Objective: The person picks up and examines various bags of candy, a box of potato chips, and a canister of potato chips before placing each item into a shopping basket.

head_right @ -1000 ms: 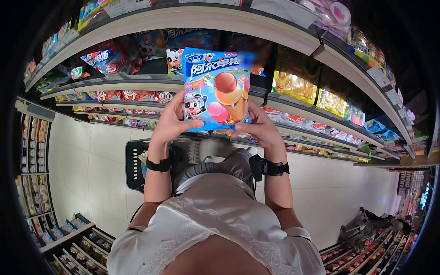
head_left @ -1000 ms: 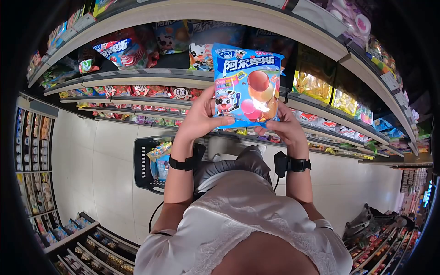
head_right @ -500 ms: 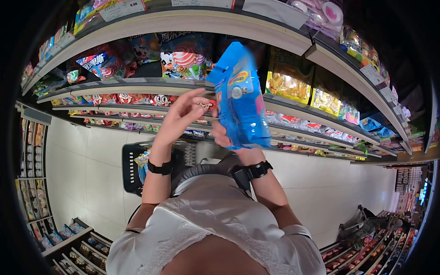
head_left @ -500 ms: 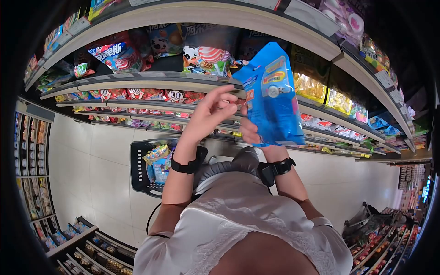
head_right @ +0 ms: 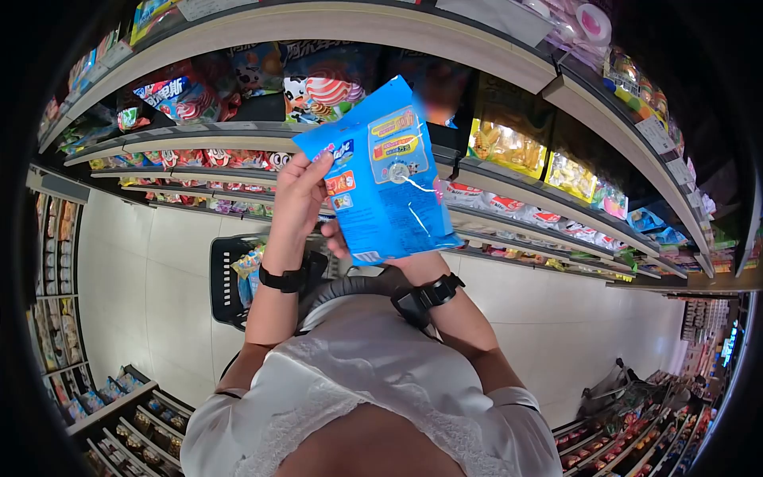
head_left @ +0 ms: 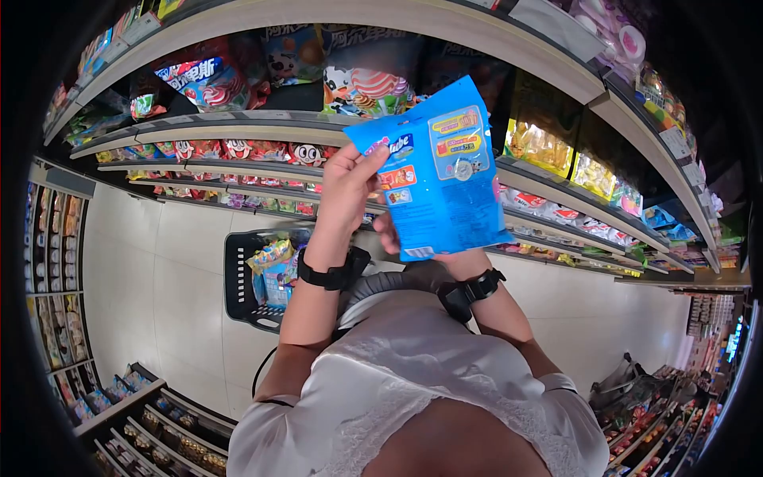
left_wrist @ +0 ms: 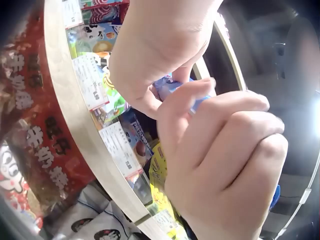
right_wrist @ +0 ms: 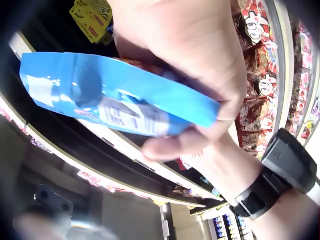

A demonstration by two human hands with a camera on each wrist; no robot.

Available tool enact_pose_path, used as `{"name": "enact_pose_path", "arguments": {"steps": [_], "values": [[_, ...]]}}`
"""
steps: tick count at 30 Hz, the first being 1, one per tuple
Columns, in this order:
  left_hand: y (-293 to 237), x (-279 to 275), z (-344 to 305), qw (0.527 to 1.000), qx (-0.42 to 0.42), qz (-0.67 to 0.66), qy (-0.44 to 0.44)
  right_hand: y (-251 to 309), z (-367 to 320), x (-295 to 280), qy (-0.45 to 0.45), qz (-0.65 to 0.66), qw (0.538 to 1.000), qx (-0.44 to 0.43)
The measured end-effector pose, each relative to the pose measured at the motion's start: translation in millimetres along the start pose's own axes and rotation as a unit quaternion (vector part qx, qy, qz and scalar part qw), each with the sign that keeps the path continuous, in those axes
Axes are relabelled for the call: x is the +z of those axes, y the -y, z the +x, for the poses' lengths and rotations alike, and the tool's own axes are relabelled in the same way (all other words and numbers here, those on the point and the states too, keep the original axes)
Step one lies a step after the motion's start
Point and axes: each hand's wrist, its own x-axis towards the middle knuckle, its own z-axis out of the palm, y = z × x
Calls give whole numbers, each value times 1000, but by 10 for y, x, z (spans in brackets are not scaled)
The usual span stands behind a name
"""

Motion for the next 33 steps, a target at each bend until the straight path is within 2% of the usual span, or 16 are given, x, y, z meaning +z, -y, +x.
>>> {"name": "enact_pose_path", "arguments": {"steps": [1,3,4,6,7,8,9,11,12,14,26,33], "values": [[-12,-7,3,998,56,22,-35,31,-17,60,0,3,1000,2],[-64,-109,27,996,72,31,-46,117,-3,141,-21,14,997,-76],[-91,-146,30,993,99,34,-62,113,43,120,-87,-41,991,-95],[-145,-193,39,984,137,37,-106,158,-93,72,-57,-12,994,-96],[-167,-221,37,984,136,38,-110,204,-184,34,-27,15,995,-100],[-184,-246,35,982,143,43,-120,241,-241,-127,7,-14,995,-102],[-194,-263,35,979,149,48,-128,268,-283,-155,6,-12,995,-99],[-184,-273,43,977,153,47,-140,297,-329,-154,25,-147,984,-98],[-172,-287,48,976,157,53,-141,306,-342,-122,24,-146,984,-97],[-161,-300,53,975,159,59,-143,323,-366,-7,-74,-283,954,-72],[-183,-247,14,969,191,89,-128,326,-343,113,-107,-350,927,-79],[-188,-271,8,973,184,49,-128,306,-362,58,-113,-354,925,-75]]}}
